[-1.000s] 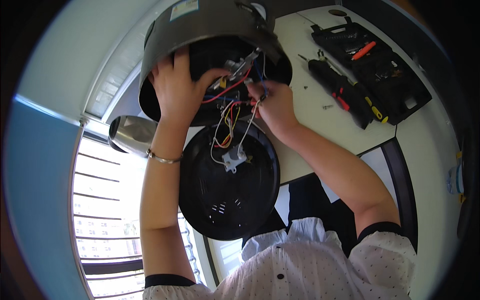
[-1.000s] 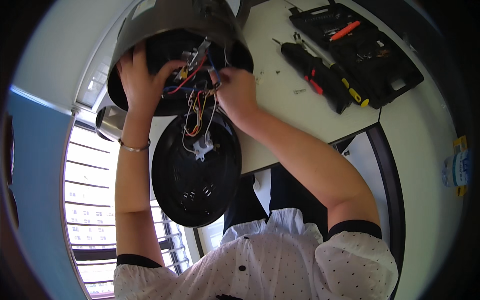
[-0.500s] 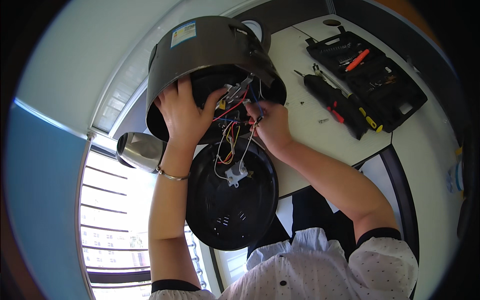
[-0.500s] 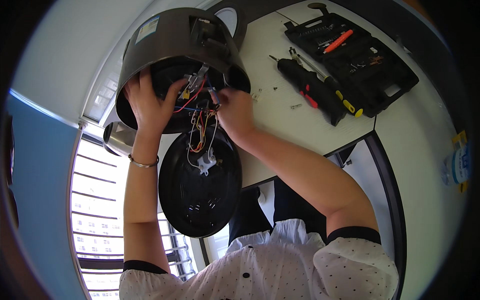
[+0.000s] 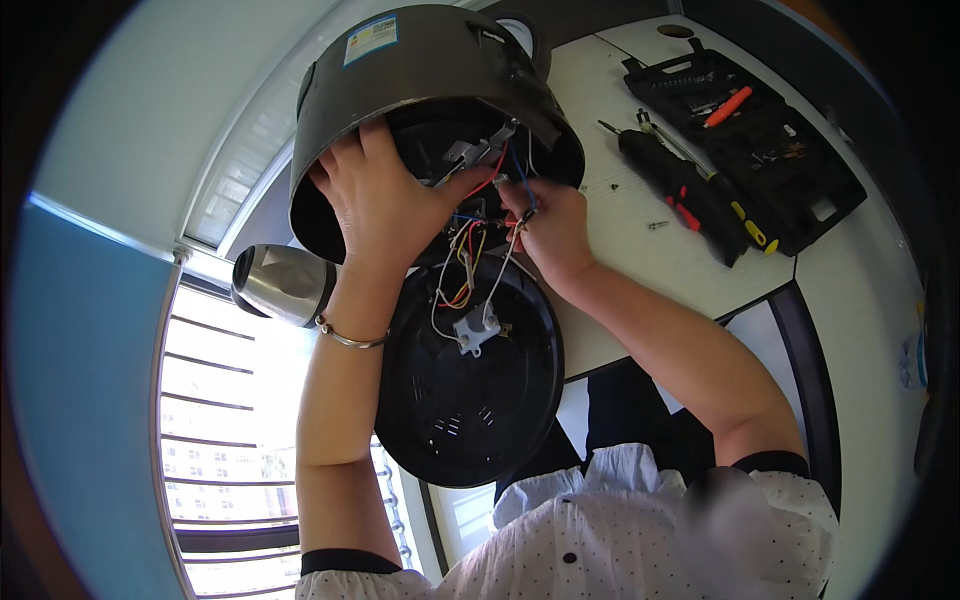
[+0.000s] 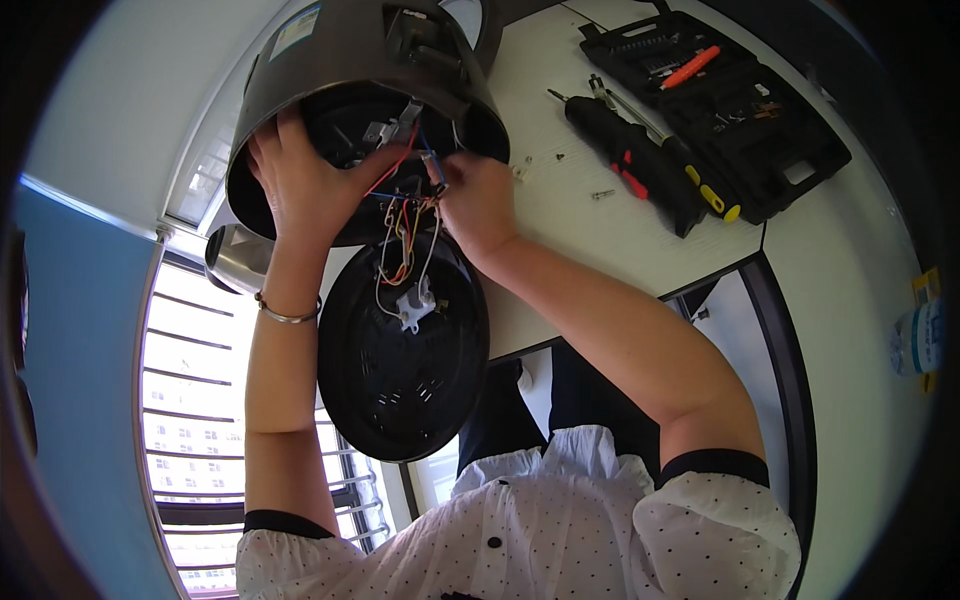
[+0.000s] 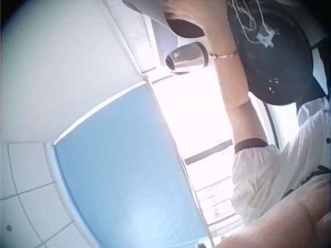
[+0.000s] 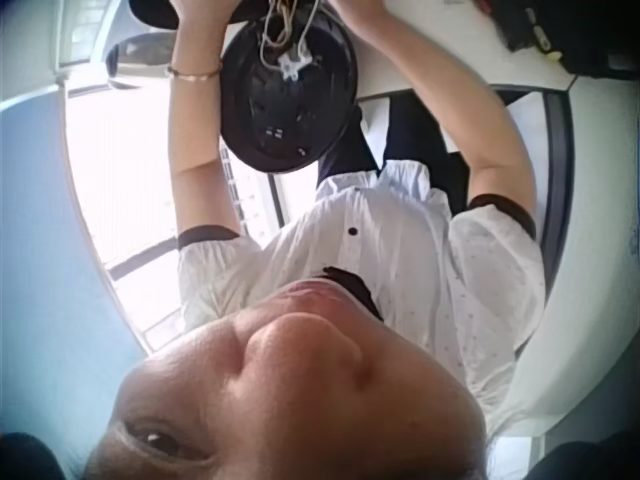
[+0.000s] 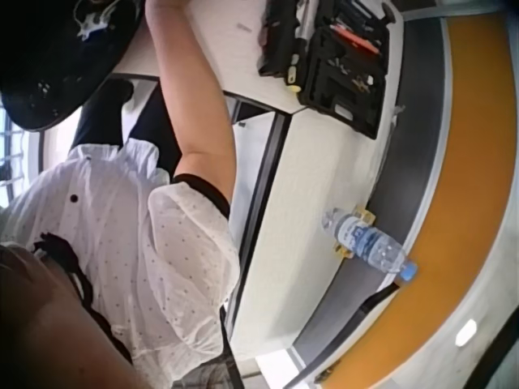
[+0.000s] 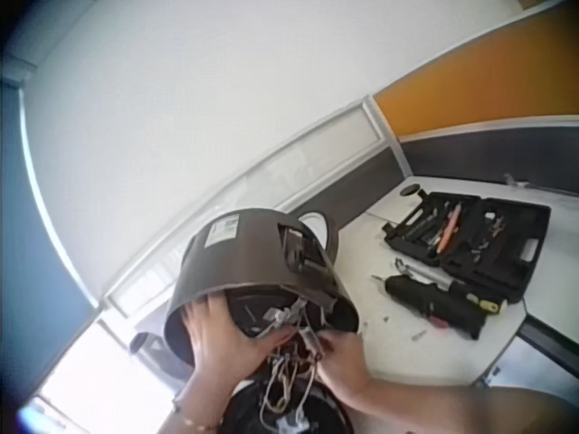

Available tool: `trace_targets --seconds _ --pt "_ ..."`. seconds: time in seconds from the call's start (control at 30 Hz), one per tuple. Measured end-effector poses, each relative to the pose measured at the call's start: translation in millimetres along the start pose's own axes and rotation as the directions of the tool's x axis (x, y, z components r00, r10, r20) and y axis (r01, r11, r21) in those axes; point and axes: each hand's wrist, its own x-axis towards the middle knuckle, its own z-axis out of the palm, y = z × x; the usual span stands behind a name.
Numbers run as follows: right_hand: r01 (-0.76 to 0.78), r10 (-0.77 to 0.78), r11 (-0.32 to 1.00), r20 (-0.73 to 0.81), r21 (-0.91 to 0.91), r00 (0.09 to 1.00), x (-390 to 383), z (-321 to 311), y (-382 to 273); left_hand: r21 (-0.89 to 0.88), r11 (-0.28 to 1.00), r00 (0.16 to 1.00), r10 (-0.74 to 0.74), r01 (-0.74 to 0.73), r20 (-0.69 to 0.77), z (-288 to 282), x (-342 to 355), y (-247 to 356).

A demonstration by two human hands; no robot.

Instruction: The person is repairing a small kitchen appliance, likely a rice cooker. They are seen manipulating internal wires and components with their hands, attempting to connect or fix the electrical system inside the device's casing.

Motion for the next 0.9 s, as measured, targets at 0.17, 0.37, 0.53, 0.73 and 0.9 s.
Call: trace_targets --seconds 0.17,0.37,0.53,0.73,0.9 --pt "-0.04 0.04 0.999 -0.016 0.01 0.999 -3 1 -3 -0.027 0.997 0.992 0.068 -0.071 -0.103 5 -1 -2" --pt "-0.105 0.106 0.974 0.008 0.199 0.994 -2 2 -1 -0.019 0.997 0.993 0.073 -0.075 -0.089 3 1 -3" --pt "-0.122 0.125 0.977 -0.002 0.175 0.992 -6 3 -7 0.005 0.999 0.997 0.049 -0.049 -0.066 4 0 -5" --pt "-0.135 0.145 0.973 -0.039 0.189 0.989 -10 5 -10 0.012 0.998 0.995 0.069 -0.068 -0.067 3 0 -6" --pt "-0.161 0.169 0.965 -0.02 0.207 0.985 -9 5 -10 -0.007 0.997 0.994 0.081 -0.082 -0.077 4 1 -6"
